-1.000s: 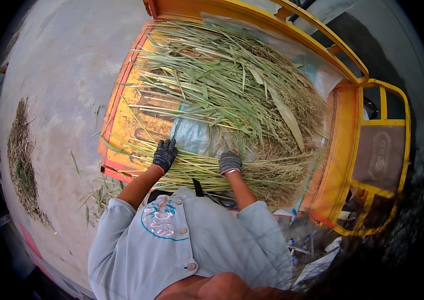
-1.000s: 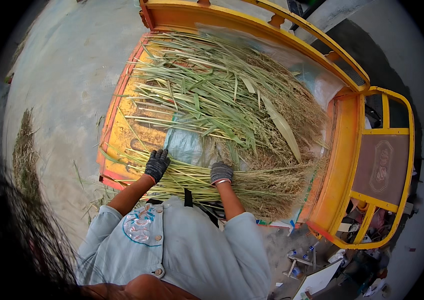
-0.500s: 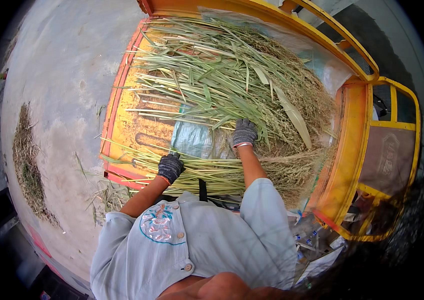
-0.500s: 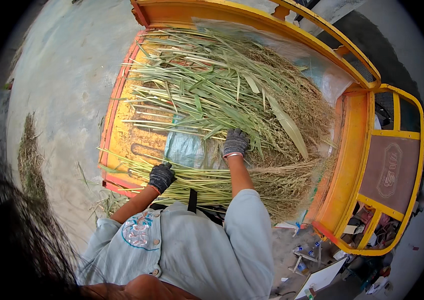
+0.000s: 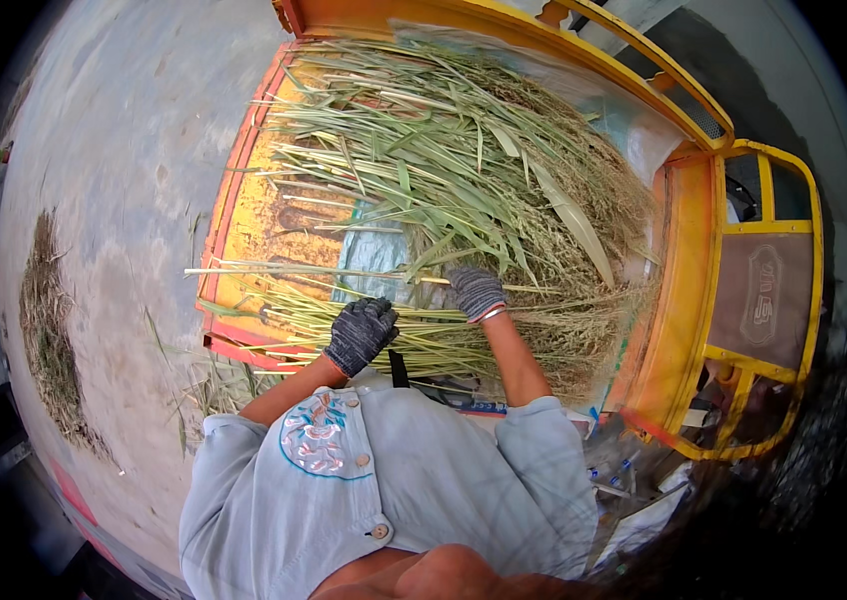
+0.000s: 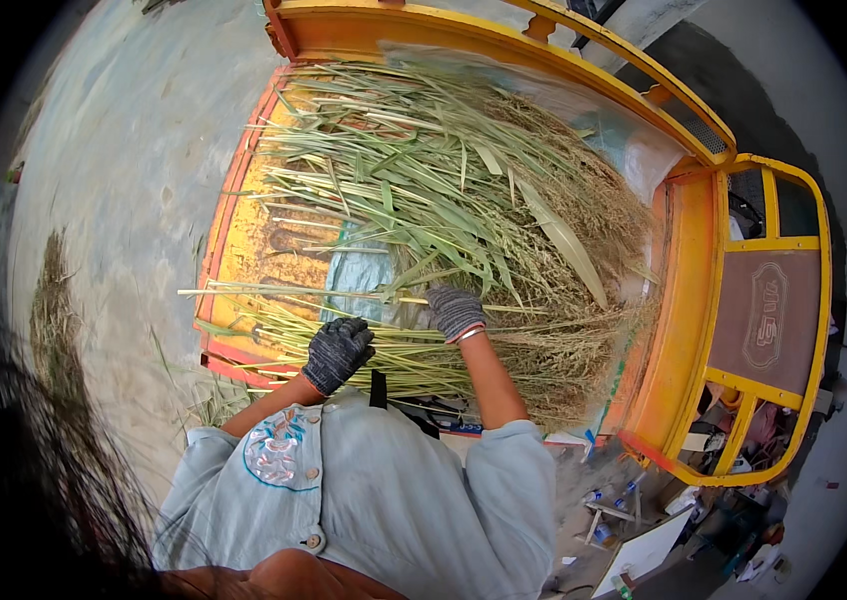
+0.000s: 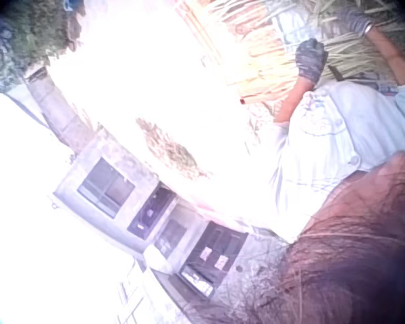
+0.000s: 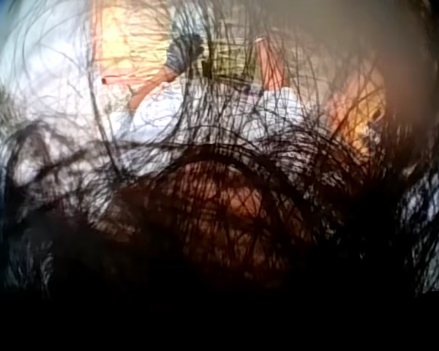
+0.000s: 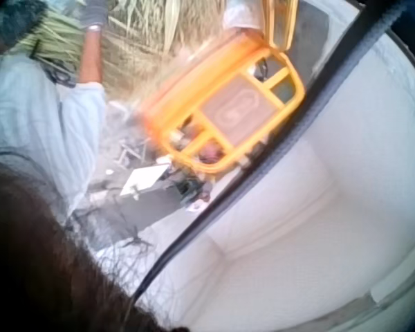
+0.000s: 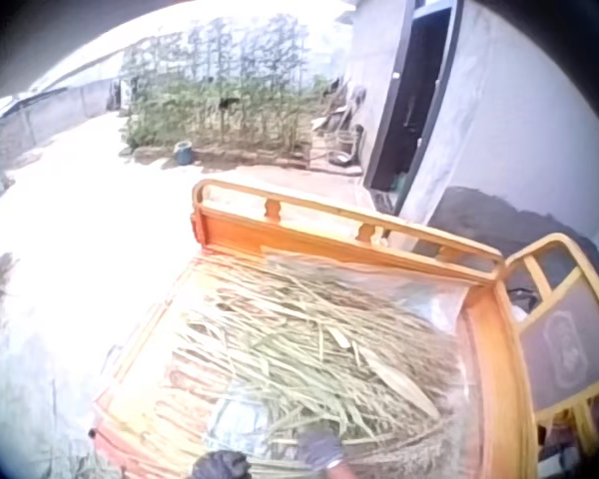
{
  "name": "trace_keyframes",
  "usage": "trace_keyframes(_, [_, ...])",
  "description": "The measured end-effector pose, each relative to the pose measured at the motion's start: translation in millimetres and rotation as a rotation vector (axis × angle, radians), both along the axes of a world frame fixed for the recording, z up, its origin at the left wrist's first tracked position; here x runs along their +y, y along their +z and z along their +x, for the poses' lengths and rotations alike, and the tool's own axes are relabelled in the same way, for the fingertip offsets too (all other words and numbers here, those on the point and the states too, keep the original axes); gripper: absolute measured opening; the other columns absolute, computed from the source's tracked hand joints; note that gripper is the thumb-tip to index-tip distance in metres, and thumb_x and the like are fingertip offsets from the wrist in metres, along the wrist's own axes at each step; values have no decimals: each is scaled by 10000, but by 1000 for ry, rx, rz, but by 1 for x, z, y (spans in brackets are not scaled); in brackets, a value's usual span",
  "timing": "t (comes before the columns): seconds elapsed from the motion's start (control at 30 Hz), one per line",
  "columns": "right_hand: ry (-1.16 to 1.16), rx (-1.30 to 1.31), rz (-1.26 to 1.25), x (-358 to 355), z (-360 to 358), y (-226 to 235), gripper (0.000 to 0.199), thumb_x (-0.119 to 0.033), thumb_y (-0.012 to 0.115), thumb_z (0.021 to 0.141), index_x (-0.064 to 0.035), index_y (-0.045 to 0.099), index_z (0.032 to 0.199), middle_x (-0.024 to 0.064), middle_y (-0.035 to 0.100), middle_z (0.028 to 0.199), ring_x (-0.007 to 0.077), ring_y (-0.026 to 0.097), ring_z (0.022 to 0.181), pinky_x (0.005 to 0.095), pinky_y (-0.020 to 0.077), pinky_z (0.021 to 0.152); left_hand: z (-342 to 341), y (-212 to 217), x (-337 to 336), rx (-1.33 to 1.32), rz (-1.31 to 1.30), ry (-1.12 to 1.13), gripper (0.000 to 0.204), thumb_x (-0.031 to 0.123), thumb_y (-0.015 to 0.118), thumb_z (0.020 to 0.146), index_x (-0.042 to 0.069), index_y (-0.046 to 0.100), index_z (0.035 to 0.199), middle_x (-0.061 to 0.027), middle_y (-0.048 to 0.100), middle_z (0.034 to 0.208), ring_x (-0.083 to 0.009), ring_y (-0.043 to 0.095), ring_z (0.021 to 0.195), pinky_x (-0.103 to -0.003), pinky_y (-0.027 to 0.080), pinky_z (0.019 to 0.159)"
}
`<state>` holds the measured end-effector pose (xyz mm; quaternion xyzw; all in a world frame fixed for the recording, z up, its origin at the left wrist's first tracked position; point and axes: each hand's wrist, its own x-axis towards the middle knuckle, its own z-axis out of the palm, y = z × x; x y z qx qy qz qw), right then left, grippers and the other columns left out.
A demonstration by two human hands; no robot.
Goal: The person stands at the back of a yellow utility vehicle and processes long green plant stalks. They pick up stalks from a pile, strip the leaves and fibrous material from the stems using gloved hands, and then discard the stripped stems onto the ground. The person repeats this action continuously throughout the clip.
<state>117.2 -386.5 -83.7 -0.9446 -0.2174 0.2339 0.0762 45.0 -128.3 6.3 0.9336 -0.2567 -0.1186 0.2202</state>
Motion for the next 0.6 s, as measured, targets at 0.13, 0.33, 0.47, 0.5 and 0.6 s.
trace_keyframes(0.13, [-15,-136,98,28,-30,67,302,-334,575,750,-107,607,947,116,604,920,280,578,856,411,460,753,14,69,-25,-347,-29,90,444,332,657,683,78,558,1032,-132,576,1013,-309,534,953,-400,433,801])
trace_keyframes(0.33, [24,-507,299,46,-76,102,250,-287,599,676,-125,611,866,81,606,772,265,589,724,413,464,614,45,67,-11,775,218,116,569,529,555,761,-20,600,906,-164,626,686,-283,620,687,-378,476,651])
trace_keyframes(0.47, [-36,-417,311,52,-95,106,251,-316,587,707,-115,617,854,100,615,799,276,594,751,422,467,635,13,55,-18,476,-39,94,442,461,540,789,31,629,844,-150,619,661,-281,615,649,-393,464,612])
trace_keyframes(0.5, [-36,-377,321,52,-98,96,265,-332,580,720,-112,620,862,107,619,817,280,596,767,423,469,647,3,51,-19,223,136,58,339,394,534,800,74,628,863,-157,617,717,-321,602,694,-432,457,621])
trace_keyframes(0.6, [-17,-49,90,58,-100,91,356,-400,539,764,-92,622,922,133,629,861,294,604,814,425,473,688,-7,63,-18,200,278,34,298,369,528,800,93,625,853,-164,611,759,-348,587,744,-460,452,636])
